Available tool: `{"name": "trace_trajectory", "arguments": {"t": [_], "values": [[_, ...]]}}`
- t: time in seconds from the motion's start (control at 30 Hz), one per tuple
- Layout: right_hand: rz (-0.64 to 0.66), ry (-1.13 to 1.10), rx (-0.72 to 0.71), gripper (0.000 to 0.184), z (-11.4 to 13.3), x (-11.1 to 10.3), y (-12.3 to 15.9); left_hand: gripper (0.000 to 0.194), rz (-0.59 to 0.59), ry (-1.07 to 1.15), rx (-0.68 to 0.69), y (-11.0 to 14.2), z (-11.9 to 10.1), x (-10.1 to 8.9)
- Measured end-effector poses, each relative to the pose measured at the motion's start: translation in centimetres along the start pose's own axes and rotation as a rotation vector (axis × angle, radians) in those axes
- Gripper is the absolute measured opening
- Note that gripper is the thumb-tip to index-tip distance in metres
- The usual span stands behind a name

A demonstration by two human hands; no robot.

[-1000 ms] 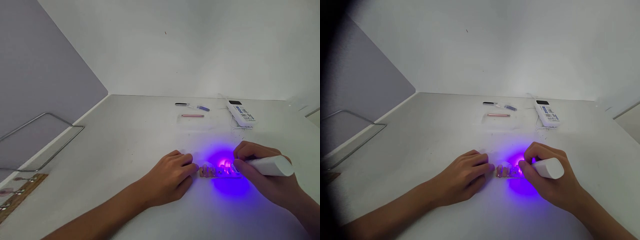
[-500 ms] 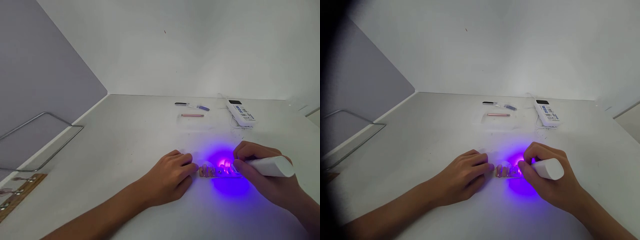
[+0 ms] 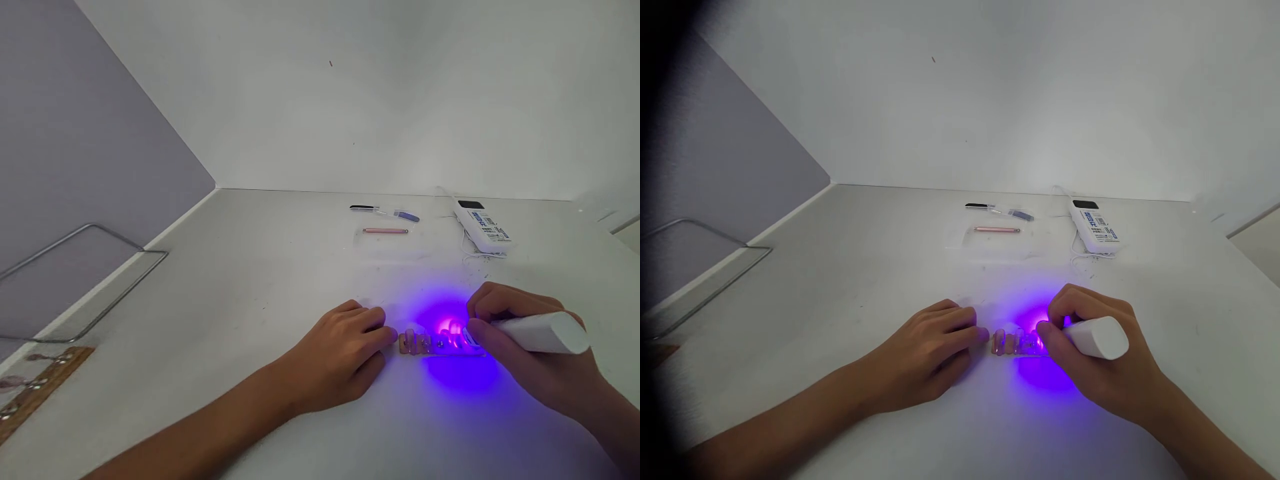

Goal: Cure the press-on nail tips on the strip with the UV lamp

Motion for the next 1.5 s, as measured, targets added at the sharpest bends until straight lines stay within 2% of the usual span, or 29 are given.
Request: {"name": "trace_trajectory", "arguments": {"t": [1.5], "values": [[0.018,-0.016,-0.022,0.02,-0.12,0.04,0.03,0.028,-0.009,0.011,0.002,-0.09,-0.05,-0.08]]}}
Point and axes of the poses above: each hand's wrist, its own y-axis away from the middle knuckle, its own x-axis out of the palm, z = x × y, the point moved 2 cm from there along -y, towards the middle knuckle, and after that the axes turned 2 degrees about -x, right-handed, at the moved point
